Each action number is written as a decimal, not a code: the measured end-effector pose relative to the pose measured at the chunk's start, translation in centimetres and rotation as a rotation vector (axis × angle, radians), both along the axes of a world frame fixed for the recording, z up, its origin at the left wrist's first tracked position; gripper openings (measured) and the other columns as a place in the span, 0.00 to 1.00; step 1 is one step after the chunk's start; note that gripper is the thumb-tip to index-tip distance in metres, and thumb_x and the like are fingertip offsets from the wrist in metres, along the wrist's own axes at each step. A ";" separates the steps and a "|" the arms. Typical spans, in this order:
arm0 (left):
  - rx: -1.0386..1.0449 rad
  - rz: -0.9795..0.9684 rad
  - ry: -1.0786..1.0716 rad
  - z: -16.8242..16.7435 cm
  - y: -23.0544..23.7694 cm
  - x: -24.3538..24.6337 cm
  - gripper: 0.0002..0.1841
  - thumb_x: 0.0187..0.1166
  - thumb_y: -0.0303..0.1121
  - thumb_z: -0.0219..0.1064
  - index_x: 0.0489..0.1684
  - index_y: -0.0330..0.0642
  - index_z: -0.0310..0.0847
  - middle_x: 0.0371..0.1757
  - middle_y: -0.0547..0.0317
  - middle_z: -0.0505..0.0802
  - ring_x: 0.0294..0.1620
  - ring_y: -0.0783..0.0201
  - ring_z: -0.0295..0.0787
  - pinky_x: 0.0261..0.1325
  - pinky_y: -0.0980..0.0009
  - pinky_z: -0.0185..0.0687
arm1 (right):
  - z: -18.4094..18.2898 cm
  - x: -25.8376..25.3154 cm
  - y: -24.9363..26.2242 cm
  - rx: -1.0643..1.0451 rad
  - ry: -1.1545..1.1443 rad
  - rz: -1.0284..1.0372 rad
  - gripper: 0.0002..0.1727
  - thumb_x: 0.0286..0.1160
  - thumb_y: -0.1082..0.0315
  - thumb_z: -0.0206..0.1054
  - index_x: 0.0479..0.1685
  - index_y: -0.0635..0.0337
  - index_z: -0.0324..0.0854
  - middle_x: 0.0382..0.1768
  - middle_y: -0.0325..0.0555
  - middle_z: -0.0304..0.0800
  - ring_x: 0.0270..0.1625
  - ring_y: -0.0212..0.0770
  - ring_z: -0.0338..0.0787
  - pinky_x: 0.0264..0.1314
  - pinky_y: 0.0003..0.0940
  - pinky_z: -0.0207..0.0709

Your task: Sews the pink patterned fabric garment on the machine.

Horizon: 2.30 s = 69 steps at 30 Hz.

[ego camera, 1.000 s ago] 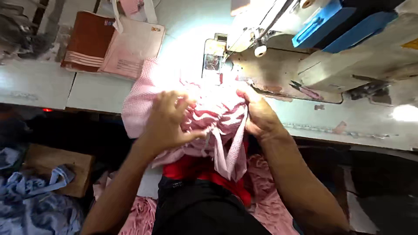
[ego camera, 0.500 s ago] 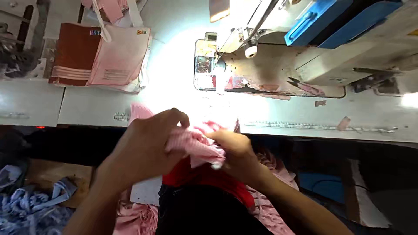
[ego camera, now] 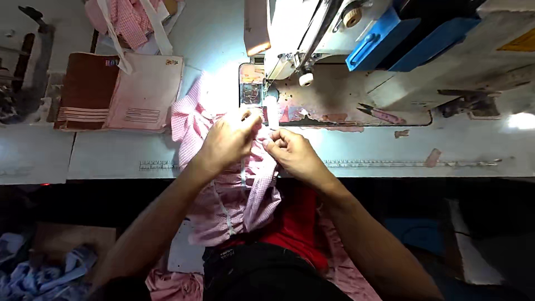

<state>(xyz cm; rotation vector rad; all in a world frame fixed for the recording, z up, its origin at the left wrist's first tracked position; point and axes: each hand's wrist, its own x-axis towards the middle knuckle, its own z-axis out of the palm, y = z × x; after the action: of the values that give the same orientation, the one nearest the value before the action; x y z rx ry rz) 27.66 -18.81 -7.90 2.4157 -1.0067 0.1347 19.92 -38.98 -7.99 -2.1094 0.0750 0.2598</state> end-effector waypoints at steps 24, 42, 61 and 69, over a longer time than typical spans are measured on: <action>-0.067 0.174 -0.027 -3.6 -3.4 1.0 0.15 0.85 0.38 0.62 0.61 0.52 0.94 0.67 0.62 0.93 0.66 0.57 0.85 0.68 0.59 0.78 | 0.6 2.4 -1.1 -0.385 -0.404 -0.156 0.09 0.70 0.77 0.64 0.47 0.61 0.80 0.46 0.51 0.81 0.39 0.44 0.84 0.35 0.41 0.79; 0.196 0.369 -0.053 -3.1 -6.1 1.4 0.20 0.83 0.39 0.58 0.68 0.45 0.88 0.67 0.49 0.85 0.60 0.46 0.79 0.51 0.52 0.74 | -1.7 4.2 -0.5 -0.623 -0.473 0.097 0.20 0.83 0.71 0.59 0.70 0.57 0.84 0.63 0.56 0.83 0.60 0.59 0.82 0.56 0.50 0.78; 0.097 0.277 -0.027 -3.3 -5.3 1.2 0.19 0.86 0.40 0.59 0.68 0.52 0.89 0.72 0.51 0.84 0.64 0.48 0.78 0.58 0.54 0.74 | -2.0 3.2 -1.2 -0.617 -0.508 0.071 0.20 0.82 0.71 0.59 0.69 0.55 0.87 0.60 0.55 0.84 0.58 0.58 0.81 0.53 0.50 0.76; 0.004 0.153 0.011 -3.3 -4.0 1.4 0.17 0.88 0.47 0.61 0.60 0.54 0.95 0.72 0.67 0.91 0.70 0.56 0.83 0.65 0.56 0.76 | 0.2 3.1 -1.9 -0.538 -0.238 -0.048 0.19 0.72 0.60 0.68 0.56 0.63 0.79 0.46 0.61 0.83 0.43 0.62 0.87 0.36 0.60 0.77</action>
<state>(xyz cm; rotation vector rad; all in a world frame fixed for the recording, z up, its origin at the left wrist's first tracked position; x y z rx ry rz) 29.03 -22.79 -11.22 2.4932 -0.8172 0.1736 23.01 -40.84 -7.82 -2.6533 0.0586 -0.0524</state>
